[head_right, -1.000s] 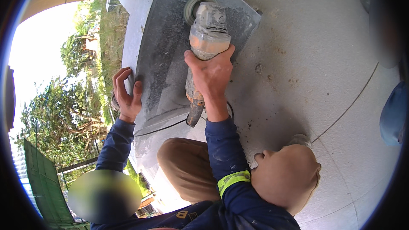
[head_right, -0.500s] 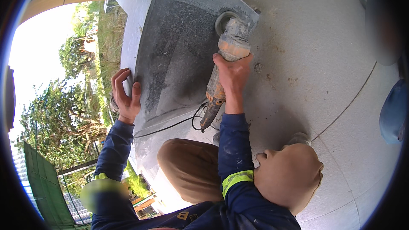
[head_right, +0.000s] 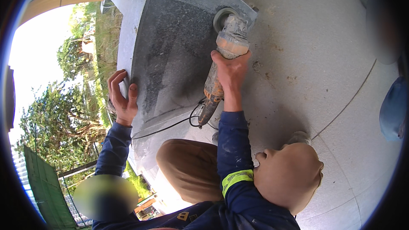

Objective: The person uses an angle grinder to smooth the edge of a concrete structure. They hold the tool with both hands and move it along the curved surface, generating dust.

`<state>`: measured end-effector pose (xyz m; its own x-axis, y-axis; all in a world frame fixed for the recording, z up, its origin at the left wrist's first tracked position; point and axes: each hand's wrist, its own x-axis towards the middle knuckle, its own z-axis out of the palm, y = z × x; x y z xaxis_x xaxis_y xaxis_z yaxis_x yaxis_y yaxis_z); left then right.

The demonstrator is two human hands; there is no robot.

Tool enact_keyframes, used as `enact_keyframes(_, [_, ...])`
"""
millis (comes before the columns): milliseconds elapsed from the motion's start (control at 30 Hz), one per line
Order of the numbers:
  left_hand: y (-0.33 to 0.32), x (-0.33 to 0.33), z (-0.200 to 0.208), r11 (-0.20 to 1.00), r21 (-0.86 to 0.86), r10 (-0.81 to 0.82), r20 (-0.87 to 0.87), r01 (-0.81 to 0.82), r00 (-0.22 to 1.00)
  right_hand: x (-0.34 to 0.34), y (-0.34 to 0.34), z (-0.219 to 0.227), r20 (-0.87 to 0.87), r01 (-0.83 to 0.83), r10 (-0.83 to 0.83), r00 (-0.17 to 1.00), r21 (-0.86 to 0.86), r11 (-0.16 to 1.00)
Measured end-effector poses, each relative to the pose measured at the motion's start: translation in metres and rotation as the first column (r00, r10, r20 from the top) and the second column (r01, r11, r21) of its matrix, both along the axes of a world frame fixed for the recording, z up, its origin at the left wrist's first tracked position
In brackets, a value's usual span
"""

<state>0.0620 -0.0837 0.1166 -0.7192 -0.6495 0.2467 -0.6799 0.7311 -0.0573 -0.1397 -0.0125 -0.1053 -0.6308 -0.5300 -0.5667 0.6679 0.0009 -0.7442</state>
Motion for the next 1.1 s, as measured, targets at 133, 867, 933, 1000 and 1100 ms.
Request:
enact_keyframes(133, [0.003,-0.002,0.000,1.000,0.011,0.022,-0.012,-0.022,1.000,-0.001,0.004,0.029,-0.042,-0.024,0.022,0.999,-0.052,0.998])
enact_keyframes(867, [0.003,-0.001,-0.001,1.000,-0.015,0.007,0.012,-0.007,1.000,-0.003,0.004,0.094,-0.181,-0.058,0.031,0.983,-0.145,0.988])
enact_keyframes(933, [0.001,-0.001,-0.003,1.000,-0.015,-0.008,0.008,0.008,1.000,-0.001,0.006,0.062,-0.136,-0.048,0.037,0.990,-0.081,0.996])
enact_keyframes(1000, [0.001,-0.003,-0.003,1.000,-0.010,-0.002,0.012,0.002,1.000,0.004,0.006,0.029,-0.111,-0.027,0.022,0.994,-0.047,0.999])
enact_keyframes(1100, [0.001,-0.004,0.001,1.000,-0.013,0.005,0.013,-0.004,1.000,0.011,0.004,0.009,-0.129,-0.003,-0.004,0.992,-0.053,0.999])
